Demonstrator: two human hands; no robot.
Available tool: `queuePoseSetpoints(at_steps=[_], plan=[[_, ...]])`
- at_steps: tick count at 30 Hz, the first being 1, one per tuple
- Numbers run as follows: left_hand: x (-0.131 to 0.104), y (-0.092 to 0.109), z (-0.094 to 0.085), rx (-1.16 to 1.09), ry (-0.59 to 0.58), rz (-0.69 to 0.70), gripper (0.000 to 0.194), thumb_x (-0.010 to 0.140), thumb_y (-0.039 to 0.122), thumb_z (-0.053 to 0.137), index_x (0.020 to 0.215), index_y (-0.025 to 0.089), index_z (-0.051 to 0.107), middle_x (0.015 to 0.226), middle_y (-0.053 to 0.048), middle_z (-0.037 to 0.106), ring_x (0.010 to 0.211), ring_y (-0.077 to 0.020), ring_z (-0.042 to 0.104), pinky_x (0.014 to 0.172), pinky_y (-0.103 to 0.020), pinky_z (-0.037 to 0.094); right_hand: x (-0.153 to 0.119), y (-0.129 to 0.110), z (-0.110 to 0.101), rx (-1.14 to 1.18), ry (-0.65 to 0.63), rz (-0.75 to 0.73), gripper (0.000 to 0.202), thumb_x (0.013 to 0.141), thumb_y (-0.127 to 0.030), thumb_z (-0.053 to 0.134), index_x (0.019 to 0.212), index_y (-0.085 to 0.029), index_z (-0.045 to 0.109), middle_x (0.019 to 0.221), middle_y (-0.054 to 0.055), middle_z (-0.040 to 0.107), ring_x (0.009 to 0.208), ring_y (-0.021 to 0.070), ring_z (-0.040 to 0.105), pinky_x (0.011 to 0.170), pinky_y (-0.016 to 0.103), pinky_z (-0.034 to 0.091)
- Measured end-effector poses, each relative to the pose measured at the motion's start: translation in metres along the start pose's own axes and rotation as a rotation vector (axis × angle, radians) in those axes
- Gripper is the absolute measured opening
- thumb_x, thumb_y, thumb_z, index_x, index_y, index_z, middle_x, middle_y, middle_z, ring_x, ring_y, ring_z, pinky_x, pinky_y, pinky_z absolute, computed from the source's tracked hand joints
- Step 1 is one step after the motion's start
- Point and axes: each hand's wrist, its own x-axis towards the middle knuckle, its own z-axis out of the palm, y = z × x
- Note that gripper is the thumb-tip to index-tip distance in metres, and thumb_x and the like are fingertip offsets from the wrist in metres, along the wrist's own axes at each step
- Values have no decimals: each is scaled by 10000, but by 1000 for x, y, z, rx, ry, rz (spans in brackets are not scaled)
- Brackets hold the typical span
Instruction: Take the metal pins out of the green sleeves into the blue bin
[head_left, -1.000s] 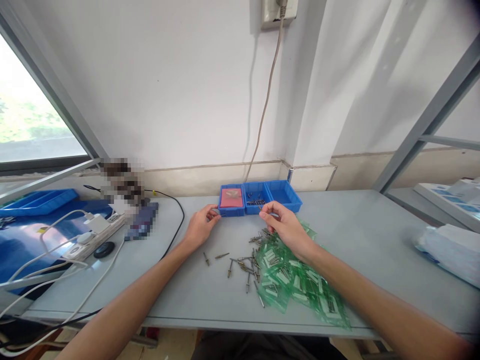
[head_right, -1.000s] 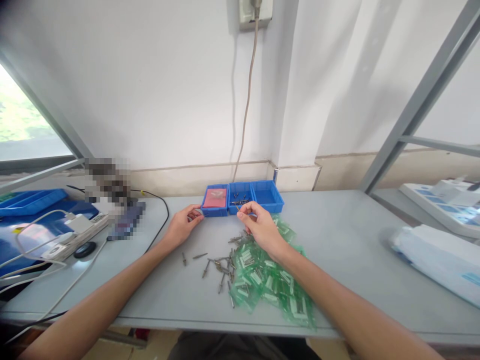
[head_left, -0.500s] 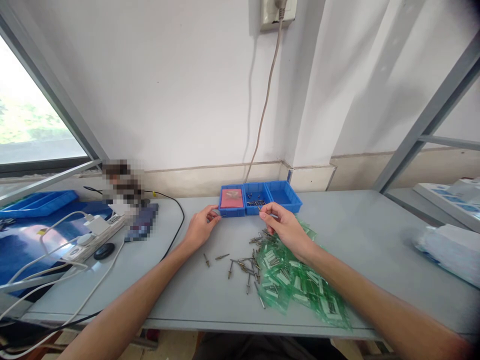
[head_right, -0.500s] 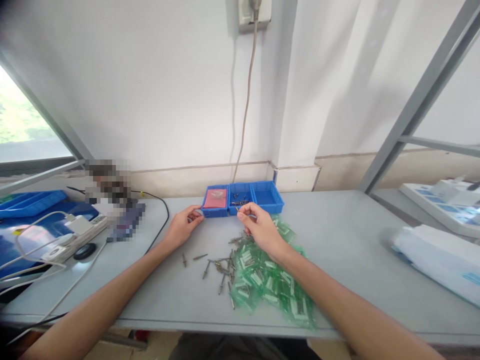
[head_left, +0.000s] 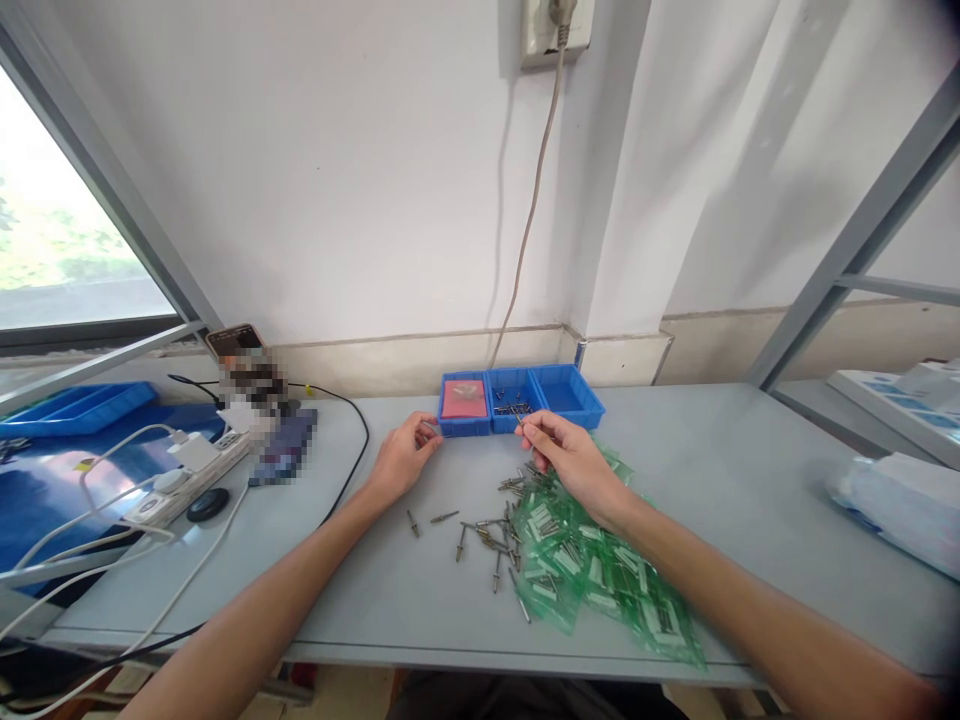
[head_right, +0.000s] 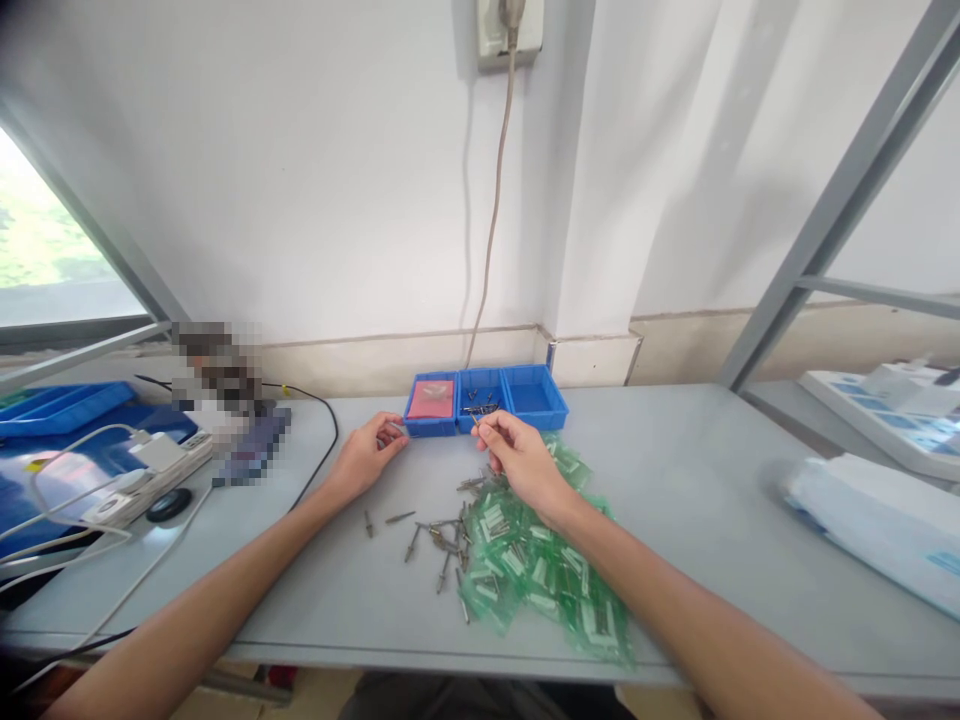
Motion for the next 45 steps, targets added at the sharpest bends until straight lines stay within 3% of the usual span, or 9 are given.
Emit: queuePoseSetpoints(at_steps=[7,14,17,25,38,45], plan=[[-2,2,-1,15,-12,1,173,903,352,625,1026,236,658,906,-27,733,813,-210,654,767,-323,486,1,1,0,0,-7,1,389,902,-617,674,941,-230,655,846,-4,612,586,124,467,565,283,372],[-2,1,-2,48,-24,-12,170,911,310,632,1049,222,677,901,-25,728,811,-200,654,757,-311,484,0,1,0,-14,27,-16,372,920,-593,680,934,-242,557,733,-54,495,561,117,434,564,271,349],[-1,-2,-1,83,-25,-9,144,918,286,638,1039,217,678,907,-29,729,819,-196,654,761,-306,480,0,1,-1,-30,24,-22,383,887,-576,725,924,-243,540,776,-51,502,574,115,448,558,265,353],[0,-8,0,228,-3,61,95,935,261,642,1000,222,701,926,-51,732,952,-243,659,827,-337,465,0,4,-1,-92,-27,-47,355,894,-517,737,875,-247,507,716,-63,443,580,124,419,552,260,339],[0,-9,0,270,-8,49,120,962,300,623,945,215,705,887,-54,719,916,-245,635,784,-333,432,0,2,0,-61,-15,-72,342,895,-535,730,897,-238,561,867,-27,504,590,107,423,549,262,357],[-1,-7,-1,215,6,17,111,957,297,633,889,220,675,876,-37,724,867,-219,640,758,-313,417,0,1,0,-63,-21,-62,348,915,-562,700,882,-229,603,805,-23,535,571,109,435,547,265,350]])
